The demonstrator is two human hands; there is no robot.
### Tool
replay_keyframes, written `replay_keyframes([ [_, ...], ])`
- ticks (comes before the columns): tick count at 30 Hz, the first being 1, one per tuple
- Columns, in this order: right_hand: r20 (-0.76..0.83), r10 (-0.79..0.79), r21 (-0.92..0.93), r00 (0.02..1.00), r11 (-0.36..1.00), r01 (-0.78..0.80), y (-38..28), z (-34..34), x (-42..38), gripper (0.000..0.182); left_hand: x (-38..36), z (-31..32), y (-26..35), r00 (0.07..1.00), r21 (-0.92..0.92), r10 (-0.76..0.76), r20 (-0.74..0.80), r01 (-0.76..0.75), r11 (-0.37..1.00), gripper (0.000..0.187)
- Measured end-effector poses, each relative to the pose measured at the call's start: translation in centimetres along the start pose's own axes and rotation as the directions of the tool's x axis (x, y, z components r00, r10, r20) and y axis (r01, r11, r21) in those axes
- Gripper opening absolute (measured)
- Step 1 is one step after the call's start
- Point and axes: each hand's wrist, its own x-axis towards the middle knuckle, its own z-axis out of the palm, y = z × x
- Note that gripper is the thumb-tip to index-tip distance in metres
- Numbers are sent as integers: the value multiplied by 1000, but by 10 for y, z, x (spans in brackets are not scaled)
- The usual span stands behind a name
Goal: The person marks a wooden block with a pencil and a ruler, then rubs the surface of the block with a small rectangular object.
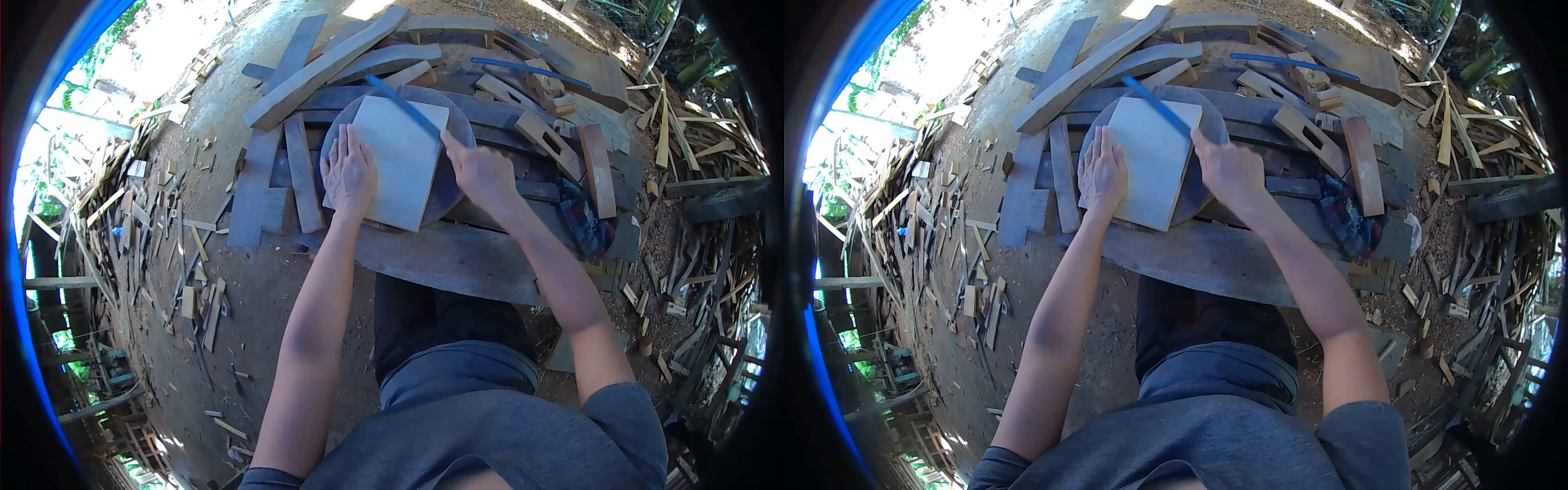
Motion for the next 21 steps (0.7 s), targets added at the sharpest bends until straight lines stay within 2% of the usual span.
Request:
replay_keyframes([
  [3, -38, 24, -22, 999, 999, -25, 2, 7, 27, 34, -2, -2, 3, 1000, -1, -25, 4, 25, 1000, 55],
  [7, -61, -46, -72, 997, 997, 42, -6, 0, -22, 33, 0, -1, 3, 999, 7, -39, 6, 39, 999, 55],
  [9, 105, -8, 13, 994, 1000, 7, -12, -10, -47, 33, 0, 0, 3, 1000, 8, -26, 6, 26, 1000, 55],
  [11, 76, -35, 2, 996, 999, 35, -5, -5, -38, 34, 1, 0, 2, 1000, -2, -23, 5, 23, 1000, 54],
  [14, -31, 10, -63, 999, 998, -12, 7, 7, 13, 35, -2, -1, 4, 1000, -4, -27, 3, 27, 1000, 54],
  [17, -63, 7, -116, 998, 993, -14, 6, 13, 28, 35, -2, -3, 5, 999, 5, -53, 7, 53, 999, 54],
  [21, -7, -84, -117, 996, 990, 83, -19, -1, -44, 36, -1, -4, 8, 998, 4, -64, 12, 64, 998, 54],
])
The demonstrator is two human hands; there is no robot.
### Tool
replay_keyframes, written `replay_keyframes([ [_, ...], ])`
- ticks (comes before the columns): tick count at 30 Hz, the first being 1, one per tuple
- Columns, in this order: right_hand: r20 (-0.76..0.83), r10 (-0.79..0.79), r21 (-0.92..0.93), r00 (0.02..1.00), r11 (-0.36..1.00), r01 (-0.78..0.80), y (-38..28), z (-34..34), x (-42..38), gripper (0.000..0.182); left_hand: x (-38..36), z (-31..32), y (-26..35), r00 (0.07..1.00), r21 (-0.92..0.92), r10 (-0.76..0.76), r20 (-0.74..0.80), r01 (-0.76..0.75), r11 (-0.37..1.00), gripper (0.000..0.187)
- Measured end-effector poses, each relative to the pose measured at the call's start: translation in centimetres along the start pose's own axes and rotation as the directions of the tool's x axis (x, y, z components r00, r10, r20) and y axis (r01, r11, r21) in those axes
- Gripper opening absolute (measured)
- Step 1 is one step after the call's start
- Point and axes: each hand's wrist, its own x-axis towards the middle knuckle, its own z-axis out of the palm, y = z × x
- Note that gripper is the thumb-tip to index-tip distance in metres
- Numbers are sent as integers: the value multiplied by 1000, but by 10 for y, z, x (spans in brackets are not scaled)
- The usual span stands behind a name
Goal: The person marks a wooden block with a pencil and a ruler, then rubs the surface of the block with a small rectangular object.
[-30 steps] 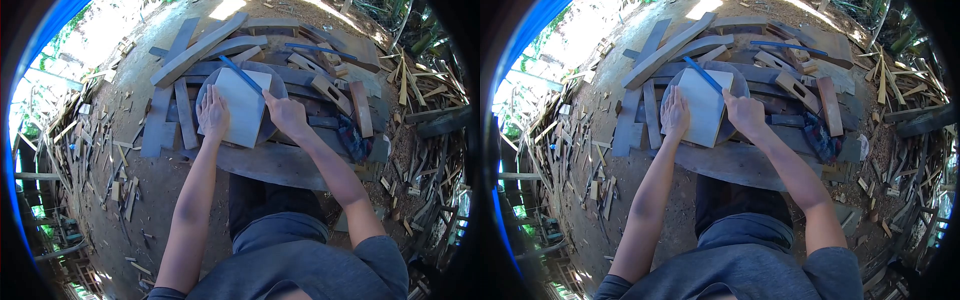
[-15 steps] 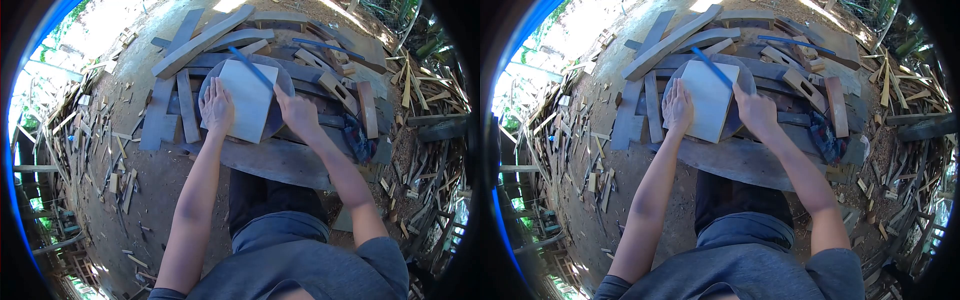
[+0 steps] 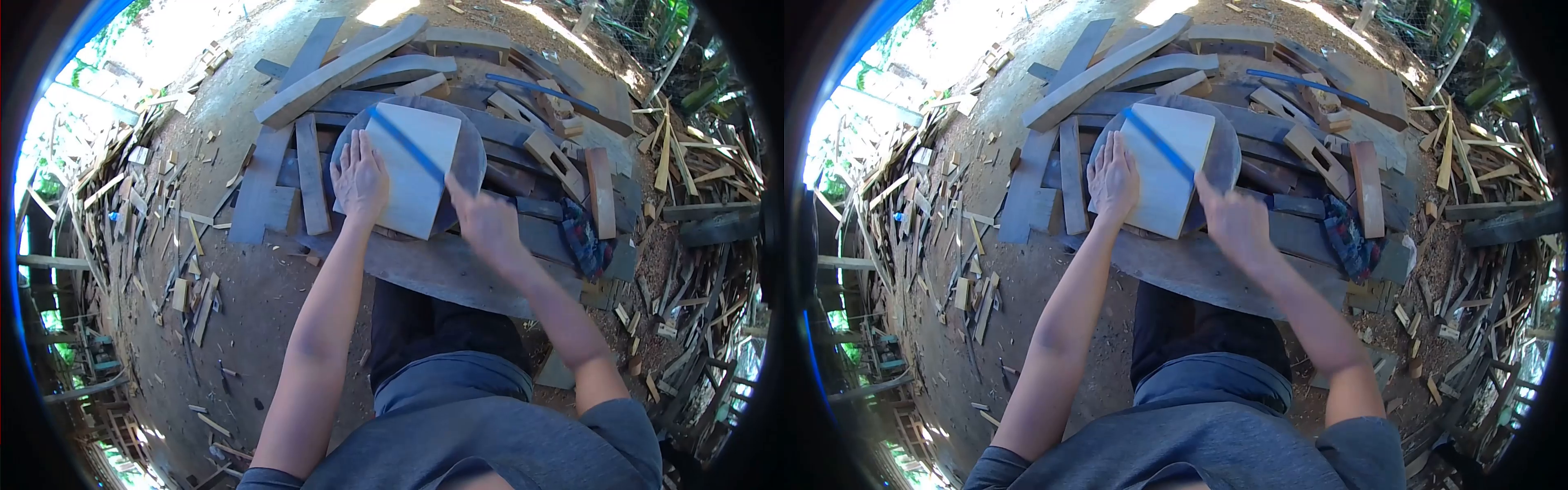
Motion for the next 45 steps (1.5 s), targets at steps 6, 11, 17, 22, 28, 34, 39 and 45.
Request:
replay_keyframes([
  [6, 41, -27, 89, 999, 996, 23, 0, -2, -3, 37, 4, 16, -15, 979, -321, -18, -204, -49, 946, 53],
  [11, -9, -128, 16, 992, 992, 128, 2, 1, 11, 38, -7, 7, -16, 919, -213, 200, -340, -282, 935, 48],
  [17, 24, -150, 36, 988, 988, 149, -6, -11, -37, 44, -38, -9, -7, 932, -84, 288, -220, -312, 946, 54],
  [22, 121, -197, -26, 973, 979, 201, -15, -33, -62, 45, -70, -17, -22, 900, 69, 346, -264, -341, 938, 59],
  [28, 155, -194, 7, 969, 981, 195, -12, -35, -58, 43, -65, -32, -21, 903, 84, 392, -175, -384, 920, 66],
  [34, 113, -187, -25, 976, 981, 191, -10, -15, 3, 42, -10, -25, -23, 947, 55, 289, -137, -284, 957, 69],
  [39, 187, -214, 76, 959, 976, 203, -18, -32, -62, 38, -75, -47, -28, 937, 102, 324, -128, -313, 944, 71],
  [45, 251, -239, 147, 938, 967, 207, -11, -37, -63, 44, -88, -50, -29, 931, 83, 327, -160, -318, 944, 68],
])
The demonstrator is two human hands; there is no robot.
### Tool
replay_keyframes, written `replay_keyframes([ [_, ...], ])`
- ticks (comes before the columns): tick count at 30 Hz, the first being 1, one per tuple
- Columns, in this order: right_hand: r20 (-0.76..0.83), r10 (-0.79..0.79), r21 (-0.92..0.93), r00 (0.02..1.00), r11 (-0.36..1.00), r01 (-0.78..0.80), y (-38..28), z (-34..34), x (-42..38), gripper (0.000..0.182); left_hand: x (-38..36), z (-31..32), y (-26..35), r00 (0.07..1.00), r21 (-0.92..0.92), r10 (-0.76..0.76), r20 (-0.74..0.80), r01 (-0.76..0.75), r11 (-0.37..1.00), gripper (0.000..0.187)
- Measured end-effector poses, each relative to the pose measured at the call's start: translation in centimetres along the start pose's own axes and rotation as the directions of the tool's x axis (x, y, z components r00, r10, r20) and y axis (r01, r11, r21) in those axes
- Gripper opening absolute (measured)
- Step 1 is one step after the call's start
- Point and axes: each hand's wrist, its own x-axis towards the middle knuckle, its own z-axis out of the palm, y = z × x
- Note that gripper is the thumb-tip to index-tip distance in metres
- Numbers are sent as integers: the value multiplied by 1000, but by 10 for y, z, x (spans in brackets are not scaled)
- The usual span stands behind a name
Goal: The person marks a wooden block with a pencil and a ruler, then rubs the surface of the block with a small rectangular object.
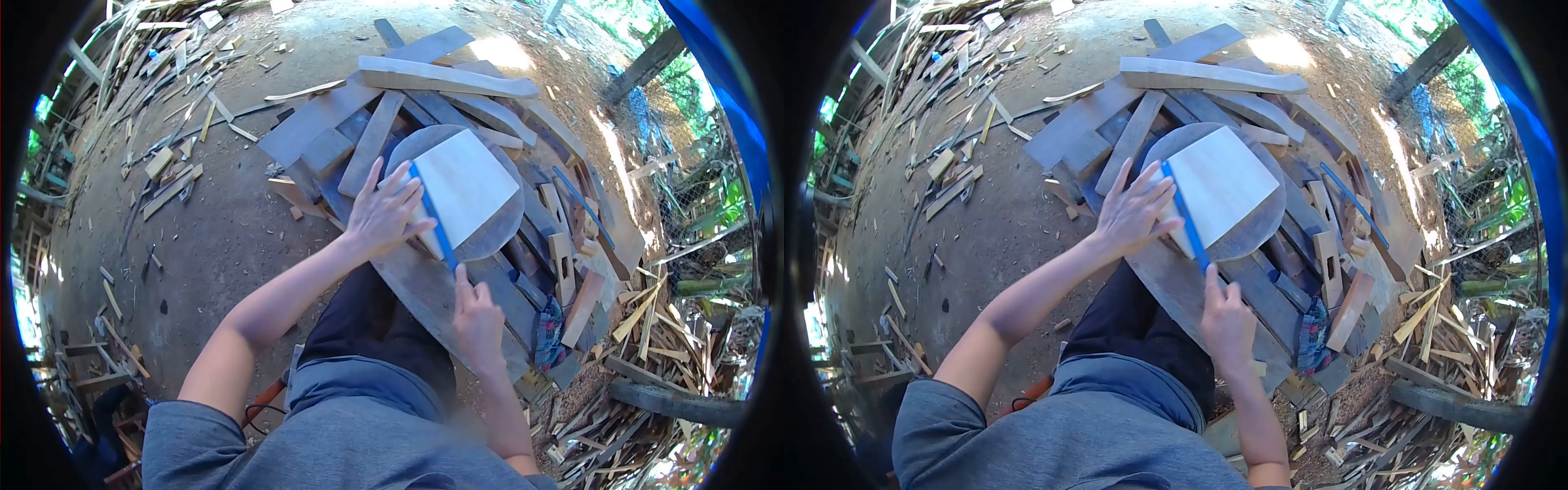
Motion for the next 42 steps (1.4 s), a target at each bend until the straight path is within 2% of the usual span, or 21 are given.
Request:
replay_keyframes([
  [2, -40, -6, -19, 999, 1000, 5, 13, 7, 31, 46, 31, 21, -12, 1000, -5, -18, -14, 18, 1000, 67],
  [4, -143, -28, -31, 989, 999, 24, 21, 17, 53, 45, 51, 29, -16, 999, -19, -41, -25, 41, 999, 66],
  [6, -131, -27, -42, 991, 999, 21, 15, 17, 47, 45, 56, 25, -17, 997, -10, -61, 39, 62, 998, 64],
  [8, -129, -20, -54, 991, 998, 14, 6, 14, 36, 44, 34, 14, -11, 998, 15, -43, 39, 42, 999, 64],
  [10, -92, -78, -37, 993, 997, 74, -3, 13, -1, 43, 3, 1, -3, 999, 46, -19, 37, 17, 999, 65],
  [12, -54, -57, 2, 997, 998, 57, -7, 10, -19, 43, -23, -6, 4, 997, 20, 22, -77, -20, 1000, 69],
  [13, -11, -35, 40, 999, 999, 35, -10, 11, -25, 43, -23, -5, 2, 998, 21, 22, -67, -20, 1000, 69],
  [15, -42, -26, 44, 999, 999, 28, -3, 12, -9, 43, -12, 2, -3, 989, 11, 33, -143, -32, 999, 70],
  [16, -84, -20, 38, 996, 999, 23, 2, 13, 5, 43, 2, 3, -5, 998, 46, 2, -68, 1, 999, 65],
  [20, -132, -7, -6, 991, 1000, 6, 11, 16, 45, 43, 43, 26, -21, 998, 98, -34, -49, 39, 994, 60],
  [23, -149, -13, 5, 989, 1000, 13, 2, 15, 37, 42, 26, 17, -19, 994, 75, 11, -109, -2, 997, 68],
  [25, -130, -122, -45, 984, 992, 117, -5, 14, 3, 45, -13, 2, -7, 993, 66, 14, -120, -6, 998, 68],
  [26, -138, -125, -45, 982, 992, 120, -6, 11, -5, 45, -21, -3, -4, 992, 50, 13, -125, -7, 999, 68],
  [28, 16, -38, 15, 999, 999, 38, -10, 9, -18, 40, -18, -5, -6, 994, 53, -7, -113, 13, 999, 65],
  [29, 34, -37, 21, 999, 999, 36, -9, 9, -15, 40, -25, -5, -2, 995, 46, -34, -89, 38, 998, 63],
  [31, -77, -74, -21, 994, 997, 73, -1, 8, 14, 40, -6, 6, -13, 994, 45, -36, -103, 41, 998, 62],
  [33, -107, -84, -30, 991, 996, 81, 5, 14, 44, 40, 16, 11, -19, 994, 119, -75, -80, 84, 989, 62],
  [35, -141, -100, -42, 985, 995, 94, 7, 14, 44, 39, 17, 10, -22, 994, 115, -79, -75, 88, 989, 63],
  [39, -83, -115, -2, 990, 993, 115, -4, 11, 3, 40, -18, -11, -15, 997, 34, -62, -35, 63, 997, 61],
  [42, -20, -110, 61, 994, 992, 111, -6, 12, -6, 41, -37, -17, -6, 994, 23, -54, -98, 56, 998, 53],
])
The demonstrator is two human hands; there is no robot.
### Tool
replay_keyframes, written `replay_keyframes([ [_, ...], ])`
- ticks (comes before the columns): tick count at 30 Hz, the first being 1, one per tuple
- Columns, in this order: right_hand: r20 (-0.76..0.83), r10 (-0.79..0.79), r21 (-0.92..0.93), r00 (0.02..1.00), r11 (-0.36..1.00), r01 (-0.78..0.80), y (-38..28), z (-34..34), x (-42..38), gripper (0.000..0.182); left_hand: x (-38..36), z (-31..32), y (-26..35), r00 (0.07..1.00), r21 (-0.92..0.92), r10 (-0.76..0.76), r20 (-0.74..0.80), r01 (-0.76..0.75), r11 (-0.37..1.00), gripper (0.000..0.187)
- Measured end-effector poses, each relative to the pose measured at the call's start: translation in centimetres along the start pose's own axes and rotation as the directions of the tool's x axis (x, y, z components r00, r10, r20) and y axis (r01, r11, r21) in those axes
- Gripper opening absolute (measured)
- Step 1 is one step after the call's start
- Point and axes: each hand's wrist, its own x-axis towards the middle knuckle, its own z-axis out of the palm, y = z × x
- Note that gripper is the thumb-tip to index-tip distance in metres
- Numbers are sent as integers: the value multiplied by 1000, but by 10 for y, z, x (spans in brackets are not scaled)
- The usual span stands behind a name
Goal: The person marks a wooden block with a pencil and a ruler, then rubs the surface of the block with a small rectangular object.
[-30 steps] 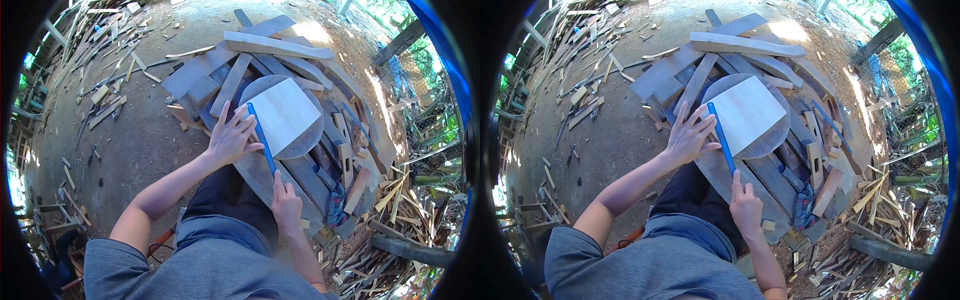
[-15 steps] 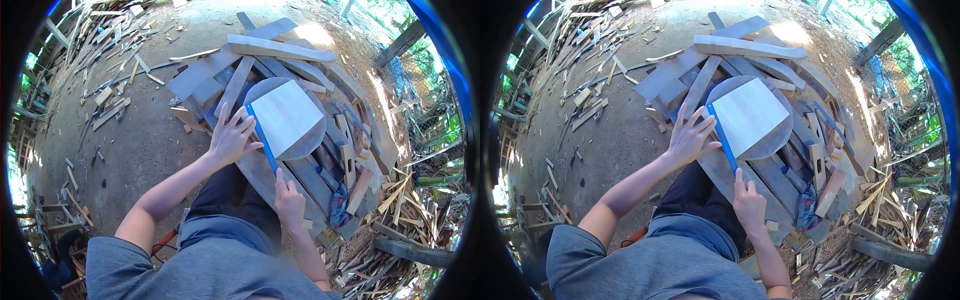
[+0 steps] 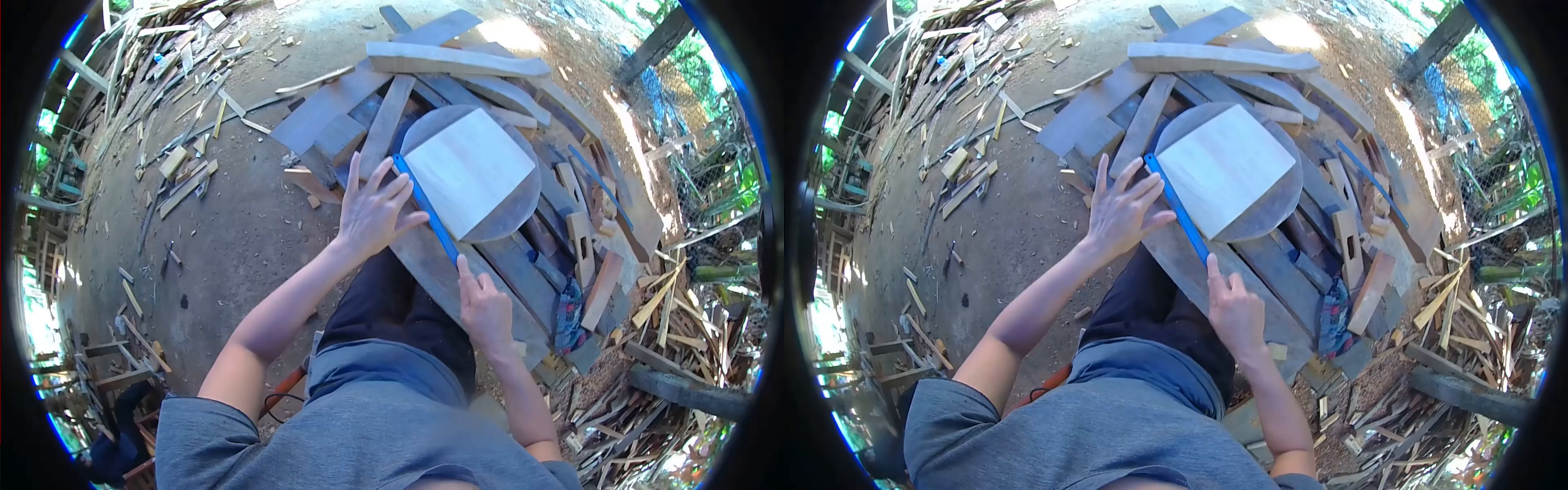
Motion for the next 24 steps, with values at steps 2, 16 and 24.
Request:
replay_keyframes([
  [2, 8, -15, 34, 1000, 999, 14, 3, 1, 2, 41, 7, 1, -2, 999, -17, -19, 45, 19, 1000, 50],
  [16, -70, 22, -36, 997, 999, -24, 21, -1, 38, 39, 21, 35, -12, 998, -68, -50, -36, 47, 997, 54],
  [24, -96, 66, 24, 993, 998, -64, 1, 5, 15, 41, 24, 35, 4, 997, -194, -55, 57, 65, 979, 67],
])
